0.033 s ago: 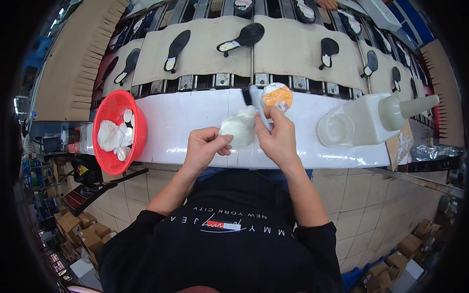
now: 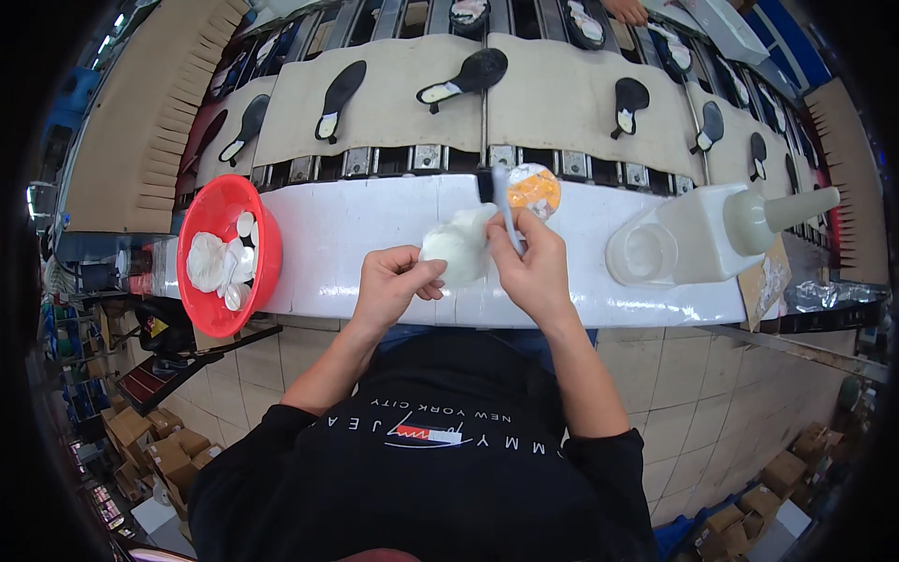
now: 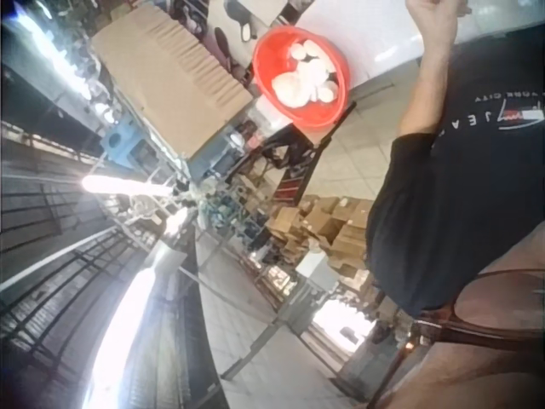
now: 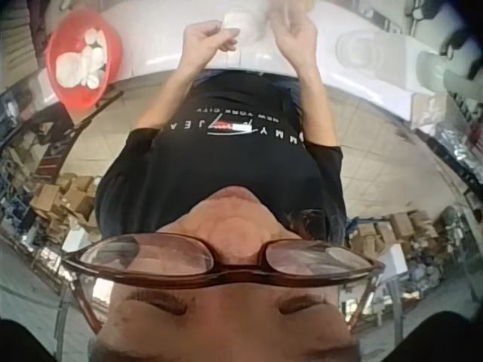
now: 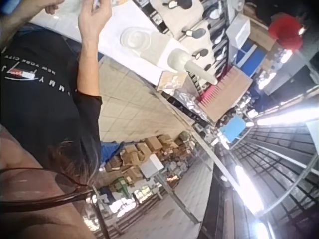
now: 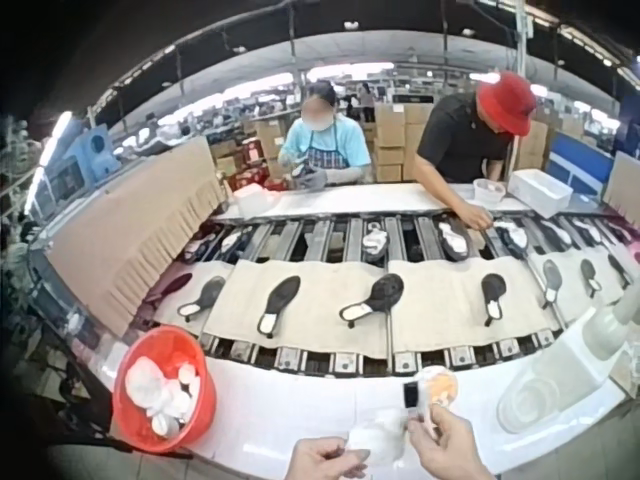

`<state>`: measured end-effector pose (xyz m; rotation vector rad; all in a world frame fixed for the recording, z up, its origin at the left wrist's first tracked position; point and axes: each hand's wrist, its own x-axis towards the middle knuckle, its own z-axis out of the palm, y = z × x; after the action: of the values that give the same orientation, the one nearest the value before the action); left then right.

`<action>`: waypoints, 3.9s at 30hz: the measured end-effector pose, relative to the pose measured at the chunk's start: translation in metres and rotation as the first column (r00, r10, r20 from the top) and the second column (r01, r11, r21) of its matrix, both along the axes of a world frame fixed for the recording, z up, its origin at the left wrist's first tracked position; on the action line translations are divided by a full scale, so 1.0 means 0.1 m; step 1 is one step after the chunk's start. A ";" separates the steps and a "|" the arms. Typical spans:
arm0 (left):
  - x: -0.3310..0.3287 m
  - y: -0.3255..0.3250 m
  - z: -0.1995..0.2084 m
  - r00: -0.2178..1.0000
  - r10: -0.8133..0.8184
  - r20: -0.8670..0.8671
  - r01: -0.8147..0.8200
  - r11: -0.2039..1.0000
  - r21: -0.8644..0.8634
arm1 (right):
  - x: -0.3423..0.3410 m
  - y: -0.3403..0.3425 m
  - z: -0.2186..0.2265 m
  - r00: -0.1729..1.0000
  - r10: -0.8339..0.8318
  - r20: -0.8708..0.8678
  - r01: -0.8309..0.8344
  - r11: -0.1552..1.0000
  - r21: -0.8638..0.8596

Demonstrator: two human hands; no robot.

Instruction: Applying adhesive to shoe soles at an assembly line workstation.

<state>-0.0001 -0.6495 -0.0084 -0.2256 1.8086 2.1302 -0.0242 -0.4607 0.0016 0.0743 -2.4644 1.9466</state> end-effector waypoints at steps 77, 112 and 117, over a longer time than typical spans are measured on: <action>-1.92 -0.84 -0.73 0.982 0.183 -0.041 -0.158 0.927 0.341 | -4.43 -0.51 -0.90 0.927 -0.233 -0.293 0.370 0.687 0.625; -2.10 -1.18 -0.84 0.913 0.409 -0.002 -0.301 0.675 0.674 | -2.55 -1.74 0.06 0.896 0.442 -0.024 -0.378 0.791 0.481; -2.13 -1.20 -0.72 0.904 0.408 0.128 -0.347 0.524 0.778 | -2.48 -1.76 0.02 0.921 0.385 0.065 -0.372 0.813 0.449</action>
<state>-0.2128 -0.7700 -0.0804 -0.3369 0.6797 3.0550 -0.2720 -0.6368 0.0035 0.6372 -3.0134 1.3842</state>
